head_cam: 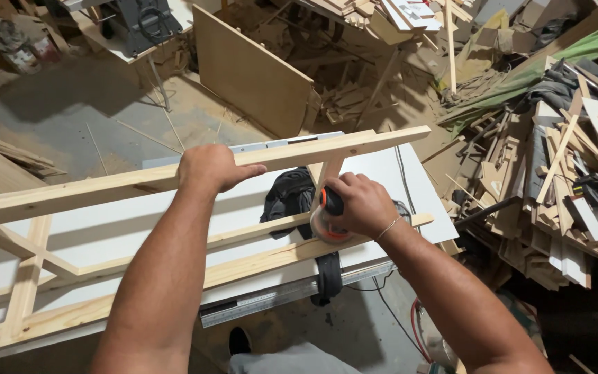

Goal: Sanding the surfaces of a wooden frame with an orbital sander in a workshop

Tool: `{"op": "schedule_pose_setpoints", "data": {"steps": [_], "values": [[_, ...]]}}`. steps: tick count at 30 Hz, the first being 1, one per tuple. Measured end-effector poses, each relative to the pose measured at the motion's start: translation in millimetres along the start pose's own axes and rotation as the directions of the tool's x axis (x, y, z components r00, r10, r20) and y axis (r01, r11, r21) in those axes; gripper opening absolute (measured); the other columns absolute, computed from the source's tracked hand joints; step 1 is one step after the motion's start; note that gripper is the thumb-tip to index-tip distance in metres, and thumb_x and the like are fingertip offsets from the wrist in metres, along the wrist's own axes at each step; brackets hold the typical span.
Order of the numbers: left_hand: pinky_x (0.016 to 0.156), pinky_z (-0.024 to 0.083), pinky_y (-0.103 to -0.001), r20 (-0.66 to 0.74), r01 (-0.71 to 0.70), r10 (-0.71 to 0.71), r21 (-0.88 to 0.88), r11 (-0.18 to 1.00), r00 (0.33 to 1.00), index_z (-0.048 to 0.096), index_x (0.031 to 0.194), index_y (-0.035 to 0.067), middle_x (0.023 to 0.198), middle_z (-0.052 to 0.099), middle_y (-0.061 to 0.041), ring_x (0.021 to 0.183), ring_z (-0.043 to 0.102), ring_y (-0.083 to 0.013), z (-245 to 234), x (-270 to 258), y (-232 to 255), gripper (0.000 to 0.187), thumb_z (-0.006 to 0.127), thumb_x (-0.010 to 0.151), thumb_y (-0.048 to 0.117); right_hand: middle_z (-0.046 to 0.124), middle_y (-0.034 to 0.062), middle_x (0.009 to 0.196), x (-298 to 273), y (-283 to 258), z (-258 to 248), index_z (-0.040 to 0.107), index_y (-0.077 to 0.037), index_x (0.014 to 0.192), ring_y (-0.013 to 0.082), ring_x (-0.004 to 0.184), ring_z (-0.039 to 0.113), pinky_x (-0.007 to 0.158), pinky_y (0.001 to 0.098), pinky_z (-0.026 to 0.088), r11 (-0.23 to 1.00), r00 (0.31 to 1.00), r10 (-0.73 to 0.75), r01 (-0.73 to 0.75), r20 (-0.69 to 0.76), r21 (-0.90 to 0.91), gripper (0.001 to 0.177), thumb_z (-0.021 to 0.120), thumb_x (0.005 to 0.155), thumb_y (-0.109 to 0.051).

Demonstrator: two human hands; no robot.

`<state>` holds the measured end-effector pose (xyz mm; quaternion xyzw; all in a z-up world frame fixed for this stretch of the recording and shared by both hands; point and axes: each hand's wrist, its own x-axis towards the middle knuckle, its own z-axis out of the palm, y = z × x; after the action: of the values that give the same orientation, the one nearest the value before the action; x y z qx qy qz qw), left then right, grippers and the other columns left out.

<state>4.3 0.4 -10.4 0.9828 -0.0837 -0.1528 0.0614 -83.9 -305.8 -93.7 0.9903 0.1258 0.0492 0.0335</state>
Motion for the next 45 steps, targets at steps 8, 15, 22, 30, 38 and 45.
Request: {"op": "schedule_pose_setpoints", "data": {"steps": [8,15,22,30,38,45], "values": [[0.097,0.052,-0.044,-0.014,-0.004,0.004,0.008,1.0,1.0,0.079,0.107,0.011,0.113,0.076,-0.013,0.118,0.068,-0.0322,0.6,-1.8,-1.1,0.098,0.042,0.07,0.094,0.06,-0.0033,0.108,-4.3,10.3,-3.1,0.057,-0.033,0.13,0.0224,0.103,0.066,0.085,0.0369,0.059,0.999,0.996,0.045,-0.047,-0.071,-0.015,0.079,0.082,0.06,-0.06],[0.096,0.052,-0.043,-0.017,0.001,-0.001,0.006,1.0,1.0,0.079,0.106,0.012,0.111,0.076,-0.013,0.117,0.068,-0.0322,1.2,-5.0,0.4,0.095,0.044,0.071,0.093,0.06,-0.0034,0.108,-5.1,11.1,0.6,0.056,-0.034,0.13,0.023,0.103,0.066,0.086,0.0371,0.058,1.0,0.996,0.025,-0.025,-0.084,0.005,0.079,0.083,0.06,-0.059],[0.097,0.052,-0.043,-0.008,0.0,0.0,0.013,1.0,1.0,0.079,0.108,0.013,0.113,0.076,-0.012,0.118,0.068,-0.0314,-0.7,-5.5,-0.1,0.096,0.042,0.071,0.093,0.061,-0.0041,0.107,-9.2,4.9,-9.4,0.056,-0.034,0.131,0.0219,0.102,0.066,0.086,0.0363,0.059,1.0,0.998,0.013,-0.014,-0.055,-0.011,0.078,0.082,0.061,-0.059],[0.097,0.052,-0.044,-0.005,-0.003,0.003,0.022,1.0,1.0,0.079,0.108,0.012,0.114,0.076,-0.012,0.119,0.068,-0.0316,-0.2,-5.7,-0.4,0.094,0.043,0.073,0.092,0.062,-0.0029,0.11,-13.4,27.5,7.1,0.055,-0.034,0.133,0.0235,0.103,0.066,0.087,0.0377,0.058,0.996,0.993,0.085,-0.085,-0.078,0.012,0.087,0.086,0.055,-0.056],[0.097,0.052,-0.044,-0.018,-0.01,0.01,0.021,1.0,1.0,0.079,0.109,0.013,0.113,0.076,-0.012,0.118,0.068,-0.0321,5.3,-1.7,-2.5,0.095,0.043,0.072,0.093,0.062,-0.0022,0.108,-14.3,19.6,6.2,0.056,-0.033,0.132,0.0239,0.101,0.067,0.085,0.0376,0.058,0.997,0.99,0.072,-0.074,-0.122,-0.011,0.08,0.084,0.06,-0.055],[0.097,0.052,-0.044,-0.008,-0.01,0.01,0.02,1.0,1.0,0.079,0.11,0.014,0.115,0.076,-0.013,0.119,0.068,-0.0323,2.6,-4.6,-2.0,0.092,0.044,0.073,0.091,0.063,-0.0023,0.107,-16.0,13.9,1.8,0.058,-0.033,0.129,0.0238,0.1,0.068,0.084,0.0385,0.059,0.999,0.992,0.032,-0.035,-0.126,-0.019,0.079,0.084,0.058,-0.055]]}}
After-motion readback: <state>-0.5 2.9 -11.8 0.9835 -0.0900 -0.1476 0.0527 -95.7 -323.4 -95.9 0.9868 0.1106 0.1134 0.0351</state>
